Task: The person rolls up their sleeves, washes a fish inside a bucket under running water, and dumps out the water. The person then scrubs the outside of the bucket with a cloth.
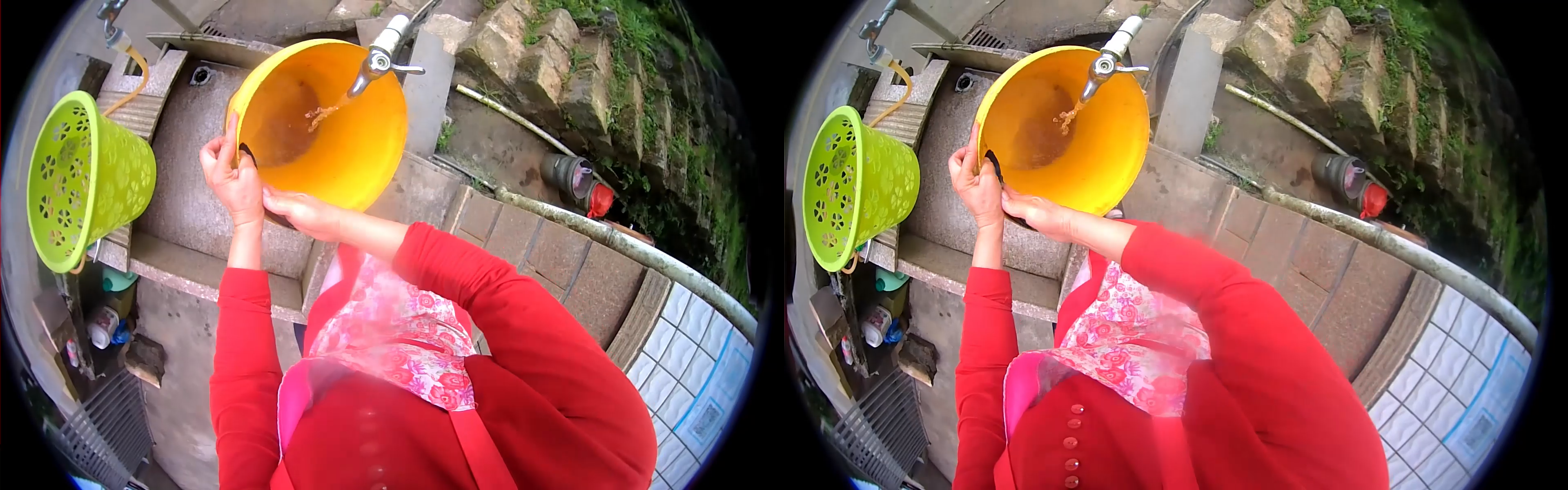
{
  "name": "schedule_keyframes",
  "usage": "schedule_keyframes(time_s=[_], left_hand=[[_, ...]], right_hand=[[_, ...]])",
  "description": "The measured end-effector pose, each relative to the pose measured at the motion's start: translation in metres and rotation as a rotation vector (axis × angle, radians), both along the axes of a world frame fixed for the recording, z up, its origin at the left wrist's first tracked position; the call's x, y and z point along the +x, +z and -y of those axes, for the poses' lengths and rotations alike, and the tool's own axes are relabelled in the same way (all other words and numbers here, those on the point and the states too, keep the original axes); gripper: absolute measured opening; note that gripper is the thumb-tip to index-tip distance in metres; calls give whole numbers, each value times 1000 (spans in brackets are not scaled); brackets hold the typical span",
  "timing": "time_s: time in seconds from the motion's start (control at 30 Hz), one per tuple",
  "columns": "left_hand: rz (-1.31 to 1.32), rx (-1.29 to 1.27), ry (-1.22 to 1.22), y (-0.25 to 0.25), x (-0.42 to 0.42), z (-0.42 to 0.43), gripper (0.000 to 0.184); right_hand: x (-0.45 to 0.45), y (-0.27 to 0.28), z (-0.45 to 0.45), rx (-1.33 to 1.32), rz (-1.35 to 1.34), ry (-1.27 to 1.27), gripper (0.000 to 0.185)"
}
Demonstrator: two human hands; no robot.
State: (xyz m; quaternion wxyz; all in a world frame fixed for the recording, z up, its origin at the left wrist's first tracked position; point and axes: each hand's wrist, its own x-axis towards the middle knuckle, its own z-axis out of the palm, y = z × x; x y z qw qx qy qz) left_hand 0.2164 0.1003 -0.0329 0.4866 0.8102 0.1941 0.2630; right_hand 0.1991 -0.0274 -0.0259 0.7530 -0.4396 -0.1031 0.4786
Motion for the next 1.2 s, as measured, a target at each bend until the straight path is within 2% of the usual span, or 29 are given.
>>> schedule_keyframes(time_s=[0.07,0.13,0.2,0.27,0.33,0.43,0.47,0.53,0.6,0.63,0.7,0.73,0.77,0.8,0.87,0.9,0.97,1.0,1.03,1.1,1.2], left_hand=[[-2,-11,-4,-3,1,-8,69],[-27,0,-78,3,0,-10,70],[-40,32,-157,6,12,-15,70],[-165,59,-300,20,36,-25,65],[-369,80,-419,25,65,-37,57],[-342,231,-480,30,68,-41,51],[-234,187,-483,25,53,-43,64],[-267,258,-262,27,-4,-27,86],[-297,-9,68,17,-70,22,92],[-364,-33,184,5,-98,54,90],[-454,-403,175,-23,-127,113,87],[-411,-386,135,-42,-129,132,78],[-254,-445,231,-50,-117,144,74],[-95,-502,325,-54,-106,150,69],[-56,-599,324,-43,-99,137,66],[-37,-641,320,-35,-96,123,64],[-126,-400,286,-21,-93,90,62],[-173,-280,270,-10,-88,77,60],[-287,-122,260,8,-79,65,57],[-452,135,226,42,-51,48,52],[-471,398,174,51,-10,30,48]], right_hand=[[4,7,-2,-155,202,24,56],[9,-12,25,-290,183,284,56],[13,-86,82,-596,874,737,53],[66,-103,119,-783,1449,1143,52],[100,-76,126,-1031,1599,1203,48],[88,-82,133,-1059,1673,1090,48],[86,-87,134,-1060,1670,1070,48],[84,-95,134,-1065,1656,1031,49],[83,-97,135,-1060,1679,995,49],[82,-92,134,-1061,1685,986,49],[78,-93,135,-1056,1688,961,48],[76,-97,135,-1050,1686,941,48],[74,-98,133,-1046,1685,918,48],[70,-95,131,-1044,1645,921,47],[61,-85,121,-1031,1574,927,45],[56,-78,110,-992,1386,998,47],[46,-66,87,-825,1212,923,50],[46,-45,68,-820,929,947,56],[36,-38,55,-732,732,782,54],[18,-17,30,-238,-41,377,49],[6,11,12,5,-294,95,53]])
